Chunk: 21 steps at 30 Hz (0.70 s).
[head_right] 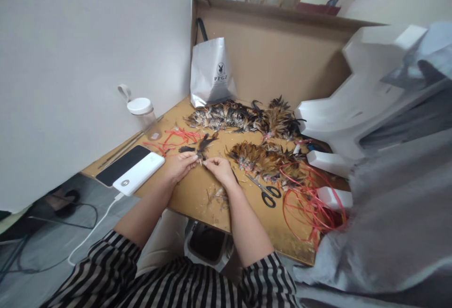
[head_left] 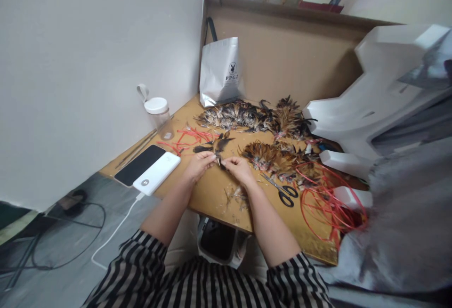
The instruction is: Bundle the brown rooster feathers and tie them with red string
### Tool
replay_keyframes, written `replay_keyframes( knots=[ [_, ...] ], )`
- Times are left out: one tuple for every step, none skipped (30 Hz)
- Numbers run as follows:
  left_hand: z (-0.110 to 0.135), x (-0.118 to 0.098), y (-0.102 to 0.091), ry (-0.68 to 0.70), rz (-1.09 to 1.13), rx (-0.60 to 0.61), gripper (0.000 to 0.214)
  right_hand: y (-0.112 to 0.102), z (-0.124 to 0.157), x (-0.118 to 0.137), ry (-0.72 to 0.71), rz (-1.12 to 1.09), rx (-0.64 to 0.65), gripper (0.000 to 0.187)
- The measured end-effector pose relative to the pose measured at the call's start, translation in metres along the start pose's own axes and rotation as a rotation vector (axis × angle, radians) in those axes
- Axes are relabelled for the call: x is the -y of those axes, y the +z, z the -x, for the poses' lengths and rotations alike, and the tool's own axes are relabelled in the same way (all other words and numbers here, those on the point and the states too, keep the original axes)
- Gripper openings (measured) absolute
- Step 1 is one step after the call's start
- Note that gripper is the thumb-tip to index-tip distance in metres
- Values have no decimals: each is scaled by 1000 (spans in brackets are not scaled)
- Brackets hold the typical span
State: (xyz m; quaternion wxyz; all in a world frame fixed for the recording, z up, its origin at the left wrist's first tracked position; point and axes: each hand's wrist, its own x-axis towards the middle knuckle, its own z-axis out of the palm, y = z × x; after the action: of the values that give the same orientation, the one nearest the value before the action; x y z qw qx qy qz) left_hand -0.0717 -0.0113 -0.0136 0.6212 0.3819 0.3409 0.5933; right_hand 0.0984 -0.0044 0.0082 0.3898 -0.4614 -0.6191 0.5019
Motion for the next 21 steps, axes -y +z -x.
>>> replay_keyframes(
  knots=[
    [-2,-1,-2,34,41,-55,18,-2,-2,-2,-19,16,-37,31],
    [-4,-2,-5,65,88,-122,19,-5,-5,-6,-39,41,-82,30],
    [-6,-3,-8,79,125,-195,19,-8,-7,-9,-54,79,-123,29],
    [-7,-3,-11,82,146,-249,20,-11,-8,-12,-62,133,-160,28],
    [-8,-3,-12,81,150,-278,20,-15,-9,-15,-64,204,-180,27],
    [-8,-3,-13,75,138,-279,21,-17,-10,-17,-67,282,-182,26],
    [-8,-2,-13,63,117,-261,22,-20,-9,-18,-71,361,-170,25],
    [-7,-2,-12,46,92,-227,23,-21,-7,-17,-75,436,-146,24],
    [-6,-1,-10,28,65,-185,23,-22,-5,-16,-82,504,-118,24],
    [-4,-1,-8,11,41,-146,23,-22,-3,-14,-92,568,-93,23],
    [-3,-1,-5,-5,22,-115,23,-22,-1,-12,-102,628,-72,21],
    [-1,-1,-3,-18,8,-92,23,-21,0,-10,-112,678,-57,19],
    [0,-2,-1,-28,0,-81,23,-21,1,-9,-118,714,-49,16],
    [1,-2,0,-36,-2,-78,23,-20,1,-8,-119,724,-47,15],
    [1,-3,1,-43,0,-79,23,-21,1,-8,-114,701,-52,15],
    [1,-3,1,-47,3,-81,23,-21,-1,-8,-104,643,-58,16],
    [1,-4,1,-45,3,-82,24,-22,-2,-9,-92,558,-65,17],
    [0,-3,1,-40,-2,-82,24,-23,-4,-11,-74,457,-74,18],
    [0,-3,1,-32,-15,-88,25,-25,-5,-12,-51,354,-83,20],
    [0,-3,1,-20,-39,-101,26,-26,-6,-13,-24,263,-91,21],
    [-1,-2,1,-3,-80,-125,26,-28,-7,-14,6,193,-98,23]
  ],
)
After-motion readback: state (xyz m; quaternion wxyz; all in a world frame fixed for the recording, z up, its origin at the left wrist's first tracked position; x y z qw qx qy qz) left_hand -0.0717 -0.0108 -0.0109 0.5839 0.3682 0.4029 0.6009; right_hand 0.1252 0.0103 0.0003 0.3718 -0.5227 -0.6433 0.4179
